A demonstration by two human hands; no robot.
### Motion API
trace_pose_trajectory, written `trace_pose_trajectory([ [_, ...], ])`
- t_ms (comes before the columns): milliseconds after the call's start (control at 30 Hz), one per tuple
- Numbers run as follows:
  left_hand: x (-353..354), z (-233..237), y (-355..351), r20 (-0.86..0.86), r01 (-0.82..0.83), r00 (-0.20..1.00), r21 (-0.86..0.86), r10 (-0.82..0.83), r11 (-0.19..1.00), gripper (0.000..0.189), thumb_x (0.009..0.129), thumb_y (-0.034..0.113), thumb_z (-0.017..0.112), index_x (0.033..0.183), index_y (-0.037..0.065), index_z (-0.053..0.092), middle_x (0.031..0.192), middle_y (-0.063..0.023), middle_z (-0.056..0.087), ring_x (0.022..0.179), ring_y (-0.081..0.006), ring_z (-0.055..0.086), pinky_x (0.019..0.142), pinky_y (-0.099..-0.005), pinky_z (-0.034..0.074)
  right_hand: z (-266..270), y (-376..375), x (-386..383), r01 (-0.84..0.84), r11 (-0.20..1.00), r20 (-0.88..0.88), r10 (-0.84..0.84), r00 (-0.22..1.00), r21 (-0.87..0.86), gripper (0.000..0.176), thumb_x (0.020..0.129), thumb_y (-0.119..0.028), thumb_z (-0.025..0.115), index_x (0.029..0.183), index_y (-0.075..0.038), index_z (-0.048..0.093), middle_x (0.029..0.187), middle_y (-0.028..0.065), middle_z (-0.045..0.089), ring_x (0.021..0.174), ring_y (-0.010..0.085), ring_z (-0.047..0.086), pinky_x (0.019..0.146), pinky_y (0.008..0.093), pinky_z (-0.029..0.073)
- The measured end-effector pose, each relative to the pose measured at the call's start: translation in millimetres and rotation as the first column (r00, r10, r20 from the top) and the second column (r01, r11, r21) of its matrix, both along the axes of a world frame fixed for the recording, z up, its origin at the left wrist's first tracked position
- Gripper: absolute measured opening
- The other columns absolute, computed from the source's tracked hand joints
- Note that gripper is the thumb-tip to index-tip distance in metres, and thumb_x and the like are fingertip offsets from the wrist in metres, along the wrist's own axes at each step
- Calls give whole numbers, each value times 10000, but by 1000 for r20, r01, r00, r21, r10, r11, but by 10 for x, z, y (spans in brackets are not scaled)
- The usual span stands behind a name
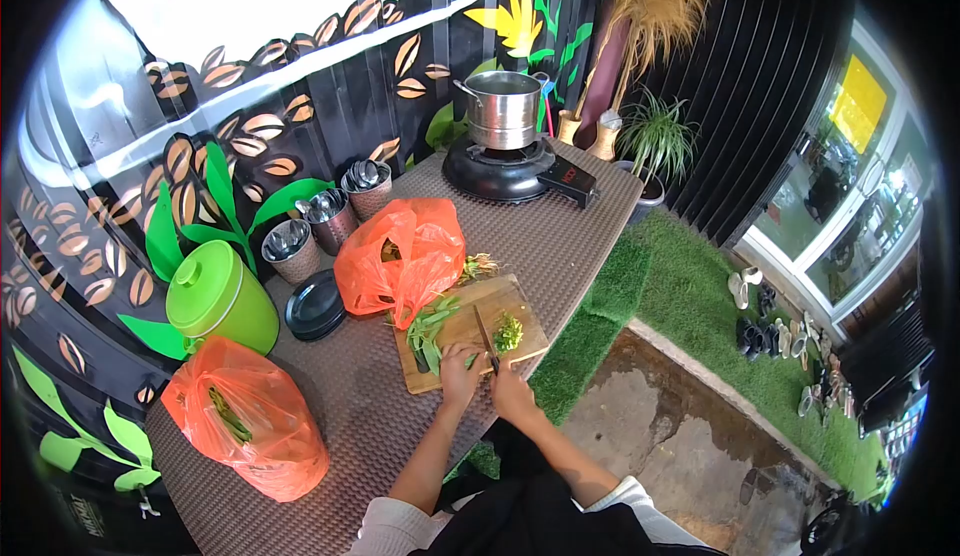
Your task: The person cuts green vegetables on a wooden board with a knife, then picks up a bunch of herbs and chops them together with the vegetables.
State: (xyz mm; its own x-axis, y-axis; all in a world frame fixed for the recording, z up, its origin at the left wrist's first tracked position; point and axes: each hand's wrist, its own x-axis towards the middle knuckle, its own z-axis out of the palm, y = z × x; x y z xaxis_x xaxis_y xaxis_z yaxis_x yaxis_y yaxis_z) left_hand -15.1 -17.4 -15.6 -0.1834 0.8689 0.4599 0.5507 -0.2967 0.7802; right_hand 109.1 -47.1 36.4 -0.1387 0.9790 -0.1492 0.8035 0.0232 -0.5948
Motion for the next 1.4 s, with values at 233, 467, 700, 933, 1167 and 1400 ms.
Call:
trace_pose_trajectory([
  [233,7,-3,3,-10,6,1000,28,-5,1000,90,723,42,688,810,30,700,848,-106,636,876,-294,557,784,-379,448,-79,146,-9,57,998,15,-56,998,-28,327,924,-232,473,1118,11,372,886,340,603,852,498,601,748,578,474],
  [467,6,-4,-16,-39,-6,999,32,7,999,91,718,58,703,803,27,700,837,-99,629,858,-285,557,783,-366,455,38,-115,-67,74,993,97,-65,993,-92,372,924,-243,464,1168,6,336,855,294,633,819,455,636,718,526,510],
  [700,47,136,-116,-170,33,985,63,-22,997,117,736,75,702,843,29,710,865,-92,614,881,-277,547,789,-359,464,-68,45,64,47,998,95,-44,994,-30,312,933,-250,457,1102,-4,364,794,293,627,783,470,623,719,564,486],
  [933,52,22,51,-86,86,993,6,-86,996,140,748,61,681,877,13,658,871,-103,598,899,-279,563,809,-372,458,-38,64,160,5,999,53,-4,999,-32,316,932,-246,459,1094,10,370,802,305,620,791,479,617,719,567,481],
  [1167,55,62,-42,6,41,999,-85,-41,996,233,768,57,662,930,45,495,878,-134,565,865,-315,574,762,-415,446,-12,-60,-34,80,996,62,-77,995,-48,283,929,-219,464,1065,18,392,805,305,622,797,473,622,700,543,501],
  [1400,68,92,-102,-104,-18,995,-49,13,999,220,760,72,679,906,59,515,834,-122,563,834,-316,569,735,-413,447,-22,67,108,7,999,39,-5,999,-37,300,919,-209,466,1099,15,383,853,310,624,828,472,623,719,538,504],
])
